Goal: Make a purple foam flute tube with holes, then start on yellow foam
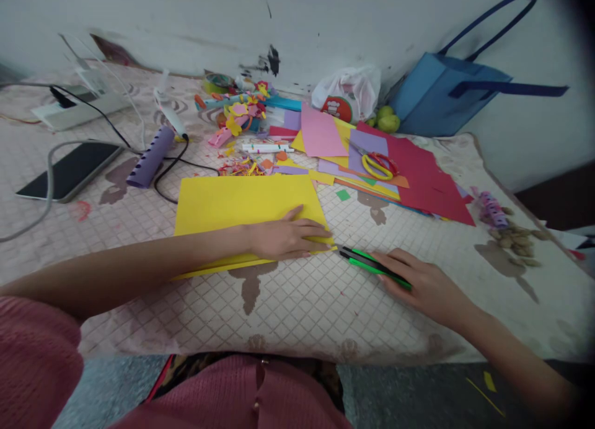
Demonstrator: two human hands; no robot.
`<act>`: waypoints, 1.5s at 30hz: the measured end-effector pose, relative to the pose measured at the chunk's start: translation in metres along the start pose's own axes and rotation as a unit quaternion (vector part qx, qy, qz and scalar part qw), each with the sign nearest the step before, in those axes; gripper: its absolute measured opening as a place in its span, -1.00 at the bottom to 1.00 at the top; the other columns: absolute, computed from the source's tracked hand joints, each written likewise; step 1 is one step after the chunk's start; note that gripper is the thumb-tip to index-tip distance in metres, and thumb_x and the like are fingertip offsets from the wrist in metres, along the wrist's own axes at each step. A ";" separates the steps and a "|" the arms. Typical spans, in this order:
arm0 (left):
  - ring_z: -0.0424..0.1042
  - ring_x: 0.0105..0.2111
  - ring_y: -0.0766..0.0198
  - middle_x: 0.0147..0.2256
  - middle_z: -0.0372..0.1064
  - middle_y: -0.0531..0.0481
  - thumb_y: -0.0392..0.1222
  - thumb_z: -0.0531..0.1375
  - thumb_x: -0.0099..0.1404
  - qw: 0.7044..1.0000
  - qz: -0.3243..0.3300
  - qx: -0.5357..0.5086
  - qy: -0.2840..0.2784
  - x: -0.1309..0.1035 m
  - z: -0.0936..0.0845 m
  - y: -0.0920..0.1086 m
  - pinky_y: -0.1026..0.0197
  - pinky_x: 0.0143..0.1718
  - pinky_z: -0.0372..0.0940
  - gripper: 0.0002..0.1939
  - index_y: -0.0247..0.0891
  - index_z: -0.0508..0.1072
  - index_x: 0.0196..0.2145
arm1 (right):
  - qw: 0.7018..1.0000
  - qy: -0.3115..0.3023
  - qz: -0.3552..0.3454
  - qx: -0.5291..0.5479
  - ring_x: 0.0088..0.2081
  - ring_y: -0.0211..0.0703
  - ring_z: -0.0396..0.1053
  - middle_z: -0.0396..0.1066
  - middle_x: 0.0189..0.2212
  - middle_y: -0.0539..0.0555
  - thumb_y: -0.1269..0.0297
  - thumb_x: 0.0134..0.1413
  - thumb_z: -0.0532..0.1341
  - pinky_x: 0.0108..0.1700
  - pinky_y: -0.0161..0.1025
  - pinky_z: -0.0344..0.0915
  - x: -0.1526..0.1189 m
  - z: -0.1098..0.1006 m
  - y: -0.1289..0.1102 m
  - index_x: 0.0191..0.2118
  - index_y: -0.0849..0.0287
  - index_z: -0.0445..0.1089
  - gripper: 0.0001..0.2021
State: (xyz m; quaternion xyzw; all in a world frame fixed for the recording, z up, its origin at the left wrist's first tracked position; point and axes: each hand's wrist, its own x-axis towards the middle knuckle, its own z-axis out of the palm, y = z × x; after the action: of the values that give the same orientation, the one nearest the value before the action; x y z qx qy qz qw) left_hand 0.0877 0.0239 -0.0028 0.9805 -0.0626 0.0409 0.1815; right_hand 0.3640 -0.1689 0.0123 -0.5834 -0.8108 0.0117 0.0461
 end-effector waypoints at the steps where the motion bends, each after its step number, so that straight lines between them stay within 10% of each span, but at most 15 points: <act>1: -0.03 0.28 0.16 0.28 0.00 -0.08 -0.17 -0.07 0.43 1.000 0.000 0.000 0.001 0.000 0.000 0.000 -0.24 0.25 -0.53 -0.59 -0.07 0.17 0.21 | 1.000 -0.002 0.000 0.001 -0.27 -0.10 0.47 0.41 -0.13 0.21 0.16 0.26 0.01 -0.30 -0.18 0.47 0.000 0.000 -0.001 0.14 0.21 0.26 -0.59; 45: 0.07 0.24 0.15 0.23 0.09 -0.20 -0.14 0.00 0.40 0.997 -0.021 -0.062 0.034 0.000 -0.002 0.002 -0.24 0.25 -0.48 -0.51 -0.19 0.07 0.25 | 0.998 0.029 0.013 -0.052 -0.36 -0.16 0.47 0.44 -0.19 0.17 0.15 0.26 -0.01 -0.49 -0.30 0.40 -0.001 -0.004 -0.015 0.12 0.17 0.28 -0.61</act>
State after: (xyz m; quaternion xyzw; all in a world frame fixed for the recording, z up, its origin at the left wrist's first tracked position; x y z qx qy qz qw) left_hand 0.0877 0.0230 -0.0008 0.9666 -0.0387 0.0663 0.2447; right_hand 0.3504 -0.1753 0.0172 -0.5952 -0.8012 -0.0468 0.0395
